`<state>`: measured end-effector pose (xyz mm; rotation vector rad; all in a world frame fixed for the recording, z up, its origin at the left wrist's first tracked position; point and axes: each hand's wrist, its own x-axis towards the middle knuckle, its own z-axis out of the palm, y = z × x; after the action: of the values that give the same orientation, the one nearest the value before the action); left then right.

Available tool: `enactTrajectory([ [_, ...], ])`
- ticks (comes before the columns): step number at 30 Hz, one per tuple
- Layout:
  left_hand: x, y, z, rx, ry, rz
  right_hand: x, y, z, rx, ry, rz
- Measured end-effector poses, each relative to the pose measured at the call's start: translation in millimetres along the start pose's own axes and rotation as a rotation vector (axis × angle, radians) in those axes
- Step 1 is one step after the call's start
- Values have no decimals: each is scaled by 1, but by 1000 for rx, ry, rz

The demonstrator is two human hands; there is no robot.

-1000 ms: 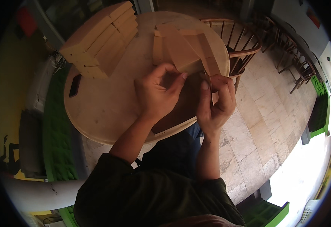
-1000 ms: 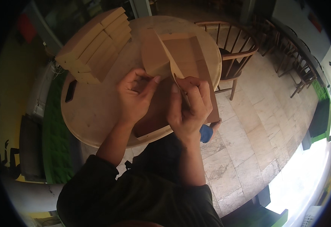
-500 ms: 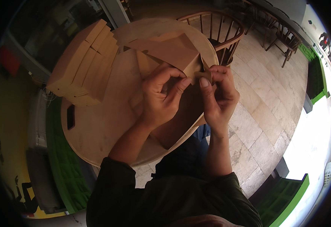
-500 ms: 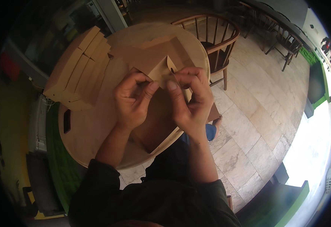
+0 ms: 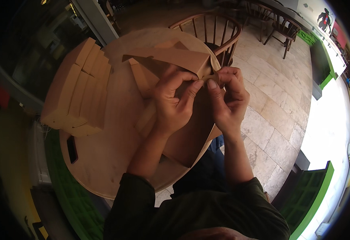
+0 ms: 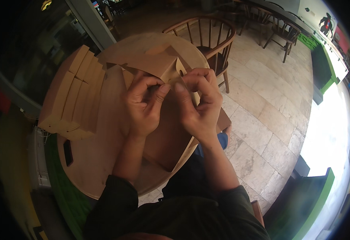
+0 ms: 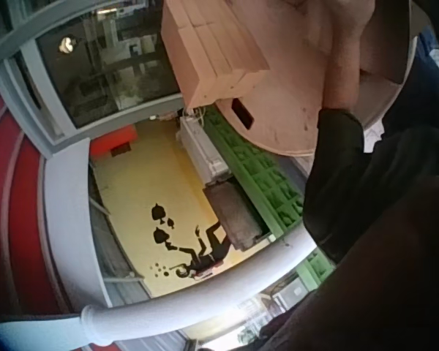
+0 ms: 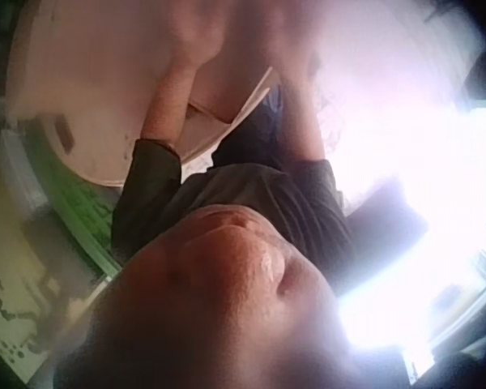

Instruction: The person assembles flat cardboard pieces into small rectangular boxes by folding and interlocking the tabs. They repeatedly pick up a flat piece, fold the sides, and secure the tabs to form a box, then place the finished box on a growing stack on the table.

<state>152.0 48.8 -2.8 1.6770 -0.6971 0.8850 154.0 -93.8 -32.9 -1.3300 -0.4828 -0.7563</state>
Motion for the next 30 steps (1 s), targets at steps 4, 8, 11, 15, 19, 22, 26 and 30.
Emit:
enactTrajectory([
  [4, 4, -2, -11, -3, -41, -25, 4, 4, 7, 4, 51, -36],
  [8, 9, -6, -19, -33, -58, -12, 1, 6, 18, 46, 28, -11],
  [11, 11, -9, -23, -39, -76, 30, -4, 5, 26, 120, 132, 8],
  [15, 10, -12, -27, -62, -74, 32, -4, 5, 30, 28, 113, -37],
  [19, 6, -16, -27, -136, -90, -6, -11, 5, 34, 11, 185, -43],
  [22, 4, -19, -26, -133, -94, 48, -14, 6, 34, 61, 170, -79],
  [26, 1, -20, -25, -171, -114, 51, -19, 5, 31, -1, 178, -103],
  [30, 0, -20, -26, -180, -143, 101, -25, 2, 29, -24, 178, -102],
])
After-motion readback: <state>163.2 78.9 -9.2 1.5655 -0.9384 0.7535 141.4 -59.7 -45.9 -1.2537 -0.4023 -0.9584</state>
